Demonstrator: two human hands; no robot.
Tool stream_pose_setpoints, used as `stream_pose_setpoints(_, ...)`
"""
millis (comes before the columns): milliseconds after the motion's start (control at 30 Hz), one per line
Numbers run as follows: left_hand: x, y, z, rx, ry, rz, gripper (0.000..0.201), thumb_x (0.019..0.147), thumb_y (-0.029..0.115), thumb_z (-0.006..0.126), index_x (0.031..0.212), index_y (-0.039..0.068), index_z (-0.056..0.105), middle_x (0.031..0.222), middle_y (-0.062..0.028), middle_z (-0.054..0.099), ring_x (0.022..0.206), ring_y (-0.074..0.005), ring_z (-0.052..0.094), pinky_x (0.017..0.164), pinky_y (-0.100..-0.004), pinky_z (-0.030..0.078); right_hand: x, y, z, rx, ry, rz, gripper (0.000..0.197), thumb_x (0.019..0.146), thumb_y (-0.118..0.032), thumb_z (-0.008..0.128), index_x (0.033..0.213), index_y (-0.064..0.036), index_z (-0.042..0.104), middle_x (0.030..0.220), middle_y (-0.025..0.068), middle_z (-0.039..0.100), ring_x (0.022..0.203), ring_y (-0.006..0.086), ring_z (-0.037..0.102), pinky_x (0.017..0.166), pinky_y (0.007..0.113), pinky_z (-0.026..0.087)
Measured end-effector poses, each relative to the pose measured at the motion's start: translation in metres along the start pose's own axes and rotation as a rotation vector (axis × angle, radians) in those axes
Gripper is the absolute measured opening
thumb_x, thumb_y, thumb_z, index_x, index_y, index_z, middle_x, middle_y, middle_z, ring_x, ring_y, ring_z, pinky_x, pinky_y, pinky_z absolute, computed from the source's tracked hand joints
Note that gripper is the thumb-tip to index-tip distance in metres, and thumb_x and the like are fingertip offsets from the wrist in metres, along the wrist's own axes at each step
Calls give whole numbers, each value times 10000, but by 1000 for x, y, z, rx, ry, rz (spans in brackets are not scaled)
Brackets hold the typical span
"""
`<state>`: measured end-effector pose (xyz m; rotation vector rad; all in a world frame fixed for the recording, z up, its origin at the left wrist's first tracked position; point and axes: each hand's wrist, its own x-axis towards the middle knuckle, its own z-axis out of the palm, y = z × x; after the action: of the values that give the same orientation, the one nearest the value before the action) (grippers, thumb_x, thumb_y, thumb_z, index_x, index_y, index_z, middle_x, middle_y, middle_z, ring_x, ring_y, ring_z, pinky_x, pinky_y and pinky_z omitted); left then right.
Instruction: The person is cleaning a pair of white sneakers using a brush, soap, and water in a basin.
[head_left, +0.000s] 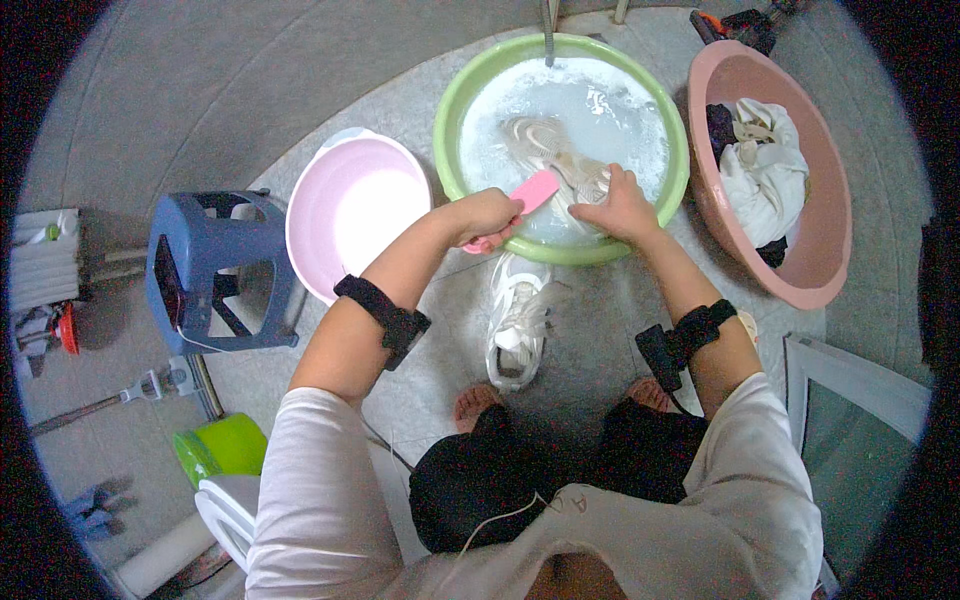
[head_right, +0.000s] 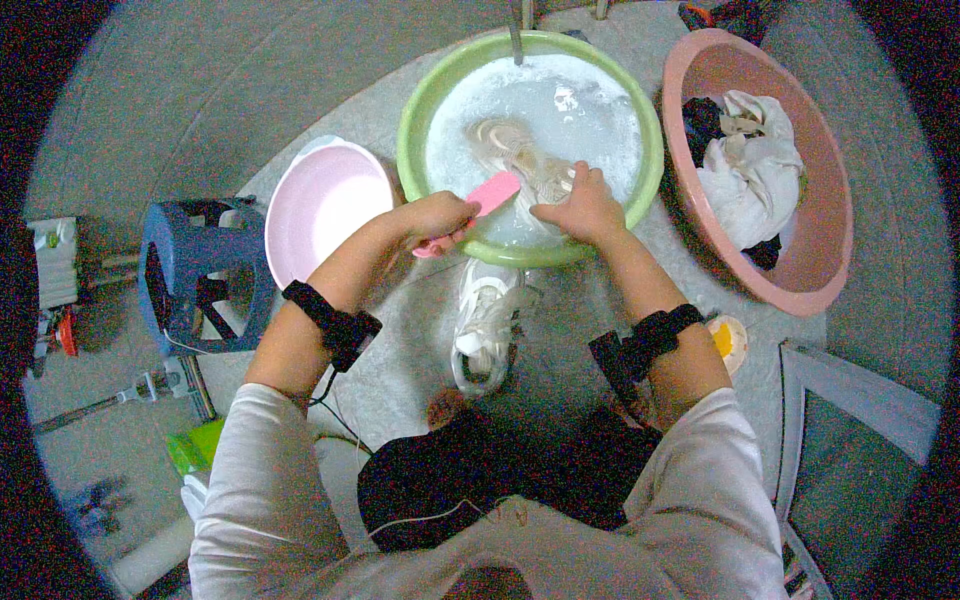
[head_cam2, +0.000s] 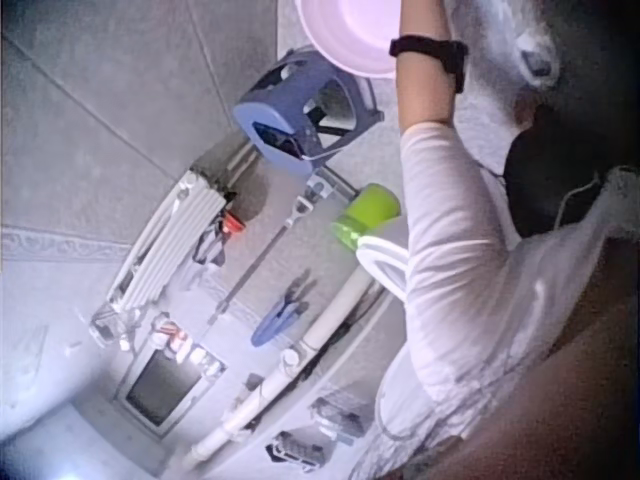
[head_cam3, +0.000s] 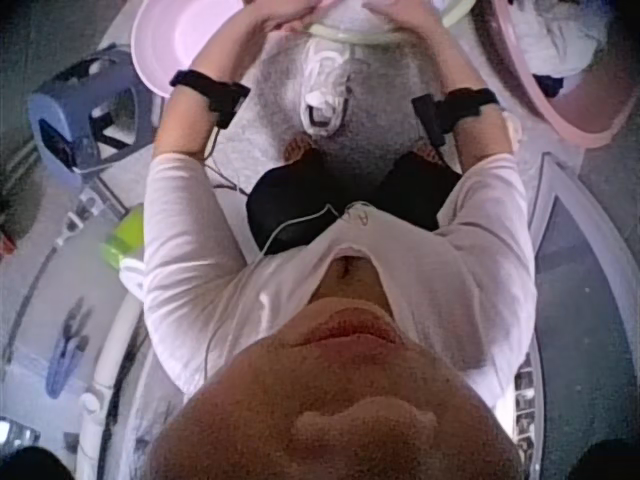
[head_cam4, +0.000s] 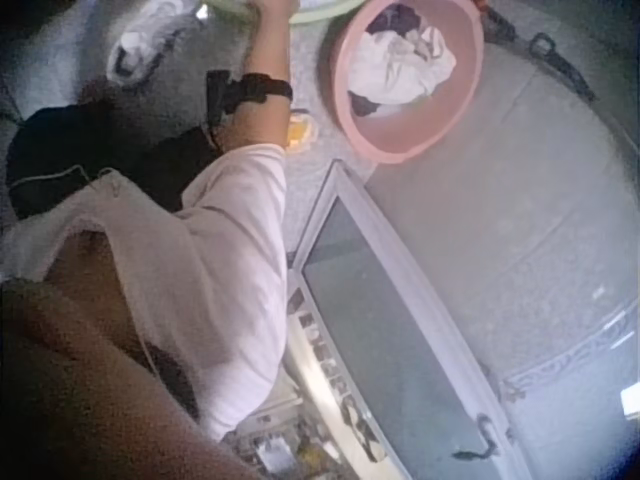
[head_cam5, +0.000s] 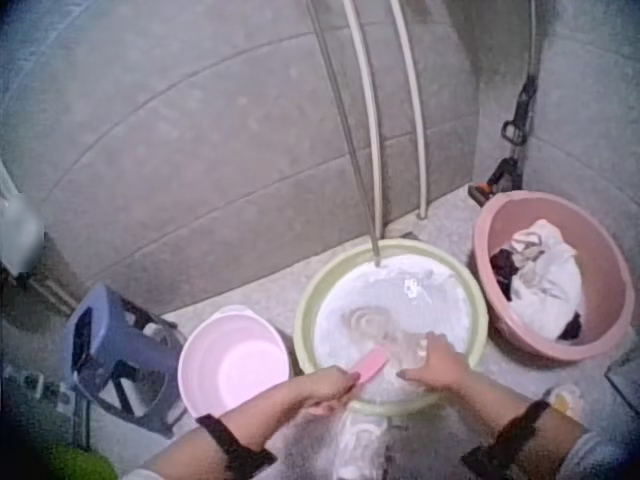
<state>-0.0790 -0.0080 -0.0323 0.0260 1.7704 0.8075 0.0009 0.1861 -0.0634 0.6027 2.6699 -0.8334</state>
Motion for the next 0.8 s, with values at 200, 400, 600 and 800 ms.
stream_pose_setpoints(200,-2,-2,4,-12,-57,-39,334,856,345,420,656,78,438,465,18,365,296,-89,314,262,-249,247,1,4,11,-47,109,-59,934,533,-418,714,1225,27,271,1103,213,425,1010,348,475,821,407,428)
stream_pose_setpoints(400,10,6,10,-51,-30,60,326,860,329,415,686,58,472,469,14,383,296,-90,317,268,-252,251,0,2,13,-89,93,-107,920,539,-384,719,1226,28,267,1082,212,429,981,352,484,812,405,437)
stream_pose_setpoints(600,41,24,18,-13,-31,140,337,860,321,412,689,41,491,460,9,399,309,-93,319,276,-255,244,7,11,13,-41,91,-152,924,522,-342,737,1214,55,269,1076,220,432,969,363,483,816,403,434)
stream_pose_setpoints(800,67,15,7,-168,-162,132,366,874,352,384,673,62,482,462,14,396,326,-86,312,277,-254,225,4,10,17,-61,96,-204,919,527,-357,737,1215,41,277,1066,224,438,967,375,480,806,409,432)
